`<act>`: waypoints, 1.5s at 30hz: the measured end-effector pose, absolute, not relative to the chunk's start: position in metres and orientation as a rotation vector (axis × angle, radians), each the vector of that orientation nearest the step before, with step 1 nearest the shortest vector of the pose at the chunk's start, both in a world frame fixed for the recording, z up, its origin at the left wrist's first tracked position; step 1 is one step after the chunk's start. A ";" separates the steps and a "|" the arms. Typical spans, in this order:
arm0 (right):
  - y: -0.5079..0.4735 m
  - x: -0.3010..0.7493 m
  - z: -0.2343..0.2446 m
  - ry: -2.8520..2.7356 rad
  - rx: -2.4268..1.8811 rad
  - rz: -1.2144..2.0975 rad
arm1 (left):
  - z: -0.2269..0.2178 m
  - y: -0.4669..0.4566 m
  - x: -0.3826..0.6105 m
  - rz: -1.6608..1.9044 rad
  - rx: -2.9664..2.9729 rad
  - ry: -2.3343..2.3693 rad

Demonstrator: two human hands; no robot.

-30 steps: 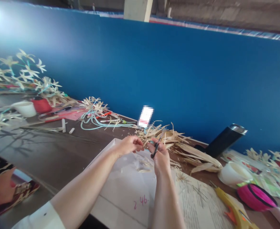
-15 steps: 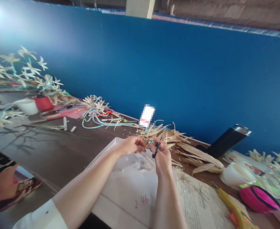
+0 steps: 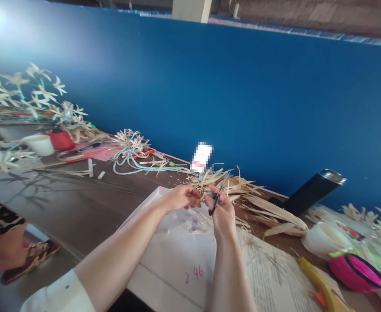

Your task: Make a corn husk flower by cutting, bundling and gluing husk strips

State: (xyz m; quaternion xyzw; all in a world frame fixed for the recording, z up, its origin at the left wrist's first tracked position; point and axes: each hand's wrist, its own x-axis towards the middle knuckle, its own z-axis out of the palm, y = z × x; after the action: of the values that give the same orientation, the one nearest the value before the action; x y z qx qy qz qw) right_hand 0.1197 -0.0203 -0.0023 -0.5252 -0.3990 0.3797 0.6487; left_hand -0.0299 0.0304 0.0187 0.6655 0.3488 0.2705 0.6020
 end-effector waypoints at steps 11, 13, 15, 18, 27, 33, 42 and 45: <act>-0.022 0.110 0.007 -0.911 -1.257 0.786 | 0.011 0.032 -0.025 0.821 1.652 0.912; -0.022 0.112 0.006 -0.897 -1.256 0.800 | 0.011 0.033 -0.024 0.846 1.630 0.914; -0.022 0.114 0.004 -0.916 -1.274 0.821 | 0.013 0.033 -0.024 0.909 1.601 0.919; -0.023 0.114 0.002 -0.994 -1.321 0.887 | 0.016 0.033 -0.024 1.018 1.514 0.879; -0.033 0.107 0.007 -1.318 -1.326 1.079 | 0.024 0.038 -0.027 1.145 1.266 0.864; -0.033 0.108 0.011 -1.366 -1.341 1.099 | 0.027 0.036 -0.030 1.149 1.302 0.916; -0.032 0.106 0.009 -1.331 -1.380 1.082 | 0.031 0.034 -0.031 1.140 1.288 0.908; -0.031 0.107 0.008 -1.348 -1.374 1.066 | 0.031 0.033 -0.031 1.131 1.259 0.881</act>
State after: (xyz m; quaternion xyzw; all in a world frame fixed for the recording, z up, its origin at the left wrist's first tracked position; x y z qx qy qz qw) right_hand 0.1072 -0.0314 0.0083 -0.5566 -0.5460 0.4318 0.4534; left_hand -0.0310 0.0328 0.0311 0.5381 0.3768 0.4836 0.5785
